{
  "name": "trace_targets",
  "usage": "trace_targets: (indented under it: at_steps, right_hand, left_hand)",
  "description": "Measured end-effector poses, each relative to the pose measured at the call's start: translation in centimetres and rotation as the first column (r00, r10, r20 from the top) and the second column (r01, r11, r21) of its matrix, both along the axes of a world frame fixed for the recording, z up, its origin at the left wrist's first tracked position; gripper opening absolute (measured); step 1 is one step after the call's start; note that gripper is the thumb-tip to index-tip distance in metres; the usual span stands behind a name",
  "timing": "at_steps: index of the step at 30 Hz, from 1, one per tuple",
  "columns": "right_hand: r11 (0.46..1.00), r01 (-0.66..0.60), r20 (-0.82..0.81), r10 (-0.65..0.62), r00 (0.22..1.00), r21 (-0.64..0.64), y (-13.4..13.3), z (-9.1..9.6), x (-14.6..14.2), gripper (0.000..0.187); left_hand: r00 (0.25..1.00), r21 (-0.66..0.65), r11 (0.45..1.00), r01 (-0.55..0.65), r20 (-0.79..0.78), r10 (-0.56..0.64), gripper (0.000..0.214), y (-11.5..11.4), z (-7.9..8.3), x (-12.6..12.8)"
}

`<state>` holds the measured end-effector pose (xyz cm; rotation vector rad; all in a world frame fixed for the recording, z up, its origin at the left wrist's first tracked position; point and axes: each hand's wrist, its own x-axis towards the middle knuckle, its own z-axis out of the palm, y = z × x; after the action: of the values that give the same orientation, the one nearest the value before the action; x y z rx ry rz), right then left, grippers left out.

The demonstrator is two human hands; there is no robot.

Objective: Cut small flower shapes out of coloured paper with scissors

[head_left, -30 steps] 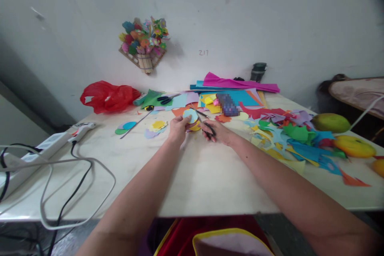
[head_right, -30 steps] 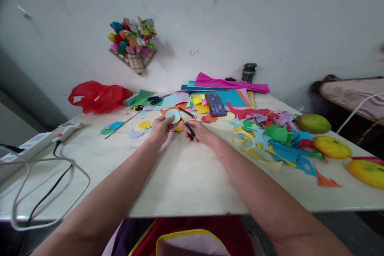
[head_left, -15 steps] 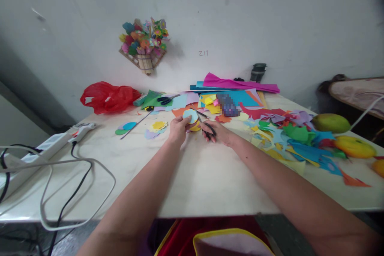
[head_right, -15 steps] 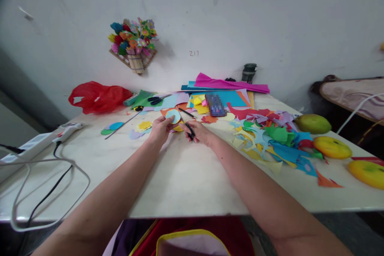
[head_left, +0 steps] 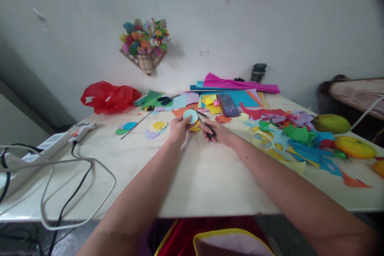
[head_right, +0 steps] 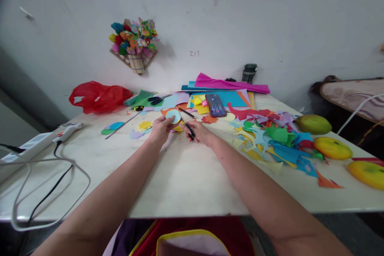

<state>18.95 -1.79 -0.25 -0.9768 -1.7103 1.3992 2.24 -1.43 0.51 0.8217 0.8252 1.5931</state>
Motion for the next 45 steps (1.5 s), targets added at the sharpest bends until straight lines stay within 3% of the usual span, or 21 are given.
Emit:
trace_targets:
  at_steps: [27, 45]
  right_hand:
    - [0.999, 0.023, -0.029, -0.024, 0.999, -0.034, -1.2, 1.6, -0.4, 0.031]
    - [1.000, 0.010, -0.002, -0.010, 1.000, -0.025, -0.1, 0.7, 0.0, 0.026]
  left_hand:
    - [0.998, 0.022, 0.998, 0.055, -0.003, -0.055, 0.031, 0.3, -0.1, -0.8]
    - [0.996, -0.002, 0.996, 0.088, -0.031, -0.088, 0.024, 0.2, 0.2, -1.2]
